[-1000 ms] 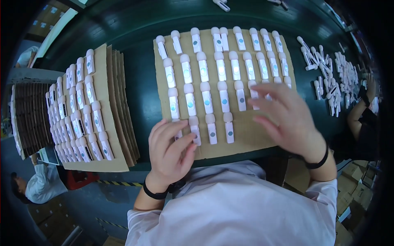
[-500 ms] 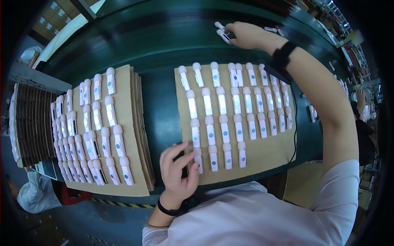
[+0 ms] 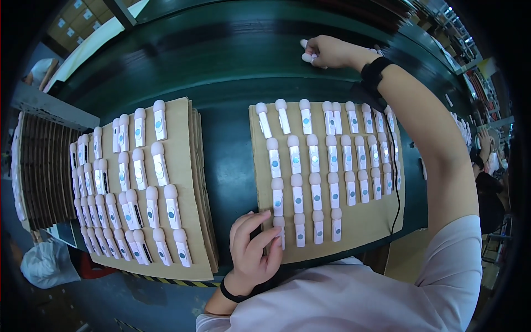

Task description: The person picks up a white electronic device from a pile, turns it over, and places it onto a cardboard sheet. They then pick up two devices, align them end-to-end, and place them back onto the cardboard.

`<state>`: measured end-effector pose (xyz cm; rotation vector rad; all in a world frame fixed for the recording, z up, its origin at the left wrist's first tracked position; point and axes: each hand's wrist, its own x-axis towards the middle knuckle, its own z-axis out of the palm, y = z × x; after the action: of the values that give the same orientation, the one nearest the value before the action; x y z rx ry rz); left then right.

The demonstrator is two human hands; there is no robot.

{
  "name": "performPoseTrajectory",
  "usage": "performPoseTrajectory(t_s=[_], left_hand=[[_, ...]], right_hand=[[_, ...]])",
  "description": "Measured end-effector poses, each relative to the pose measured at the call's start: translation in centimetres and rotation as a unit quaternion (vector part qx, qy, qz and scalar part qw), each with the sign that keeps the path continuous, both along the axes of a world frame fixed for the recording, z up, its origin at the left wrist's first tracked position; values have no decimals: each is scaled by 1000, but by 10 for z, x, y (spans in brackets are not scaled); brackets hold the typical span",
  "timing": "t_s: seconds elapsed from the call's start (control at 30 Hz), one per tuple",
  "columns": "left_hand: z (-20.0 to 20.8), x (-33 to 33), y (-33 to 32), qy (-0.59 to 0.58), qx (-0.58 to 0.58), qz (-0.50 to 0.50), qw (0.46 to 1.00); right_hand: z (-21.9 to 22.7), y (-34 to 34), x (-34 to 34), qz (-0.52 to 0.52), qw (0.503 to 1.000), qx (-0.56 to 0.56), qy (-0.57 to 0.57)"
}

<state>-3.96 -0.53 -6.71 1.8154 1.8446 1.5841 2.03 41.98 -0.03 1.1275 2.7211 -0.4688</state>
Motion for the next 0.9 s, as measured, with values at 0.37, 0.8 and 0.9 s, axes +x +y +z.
performPoseTrajectory(t_s=[0.37, 0.8, 0.9], left_hand=[[25, 25, -24, -356, -19, -4, 934], [58, 50, -20, -343, -170, -166, 909], [62, 54, -15, -295, -142, -150, 933]], right_hand=[[78, -210, 95, 284, 938, -140, 138], [36, -290, 202, 187, 886, -259, 336], [29, -302, 220, -48, 843, -345, 410]])
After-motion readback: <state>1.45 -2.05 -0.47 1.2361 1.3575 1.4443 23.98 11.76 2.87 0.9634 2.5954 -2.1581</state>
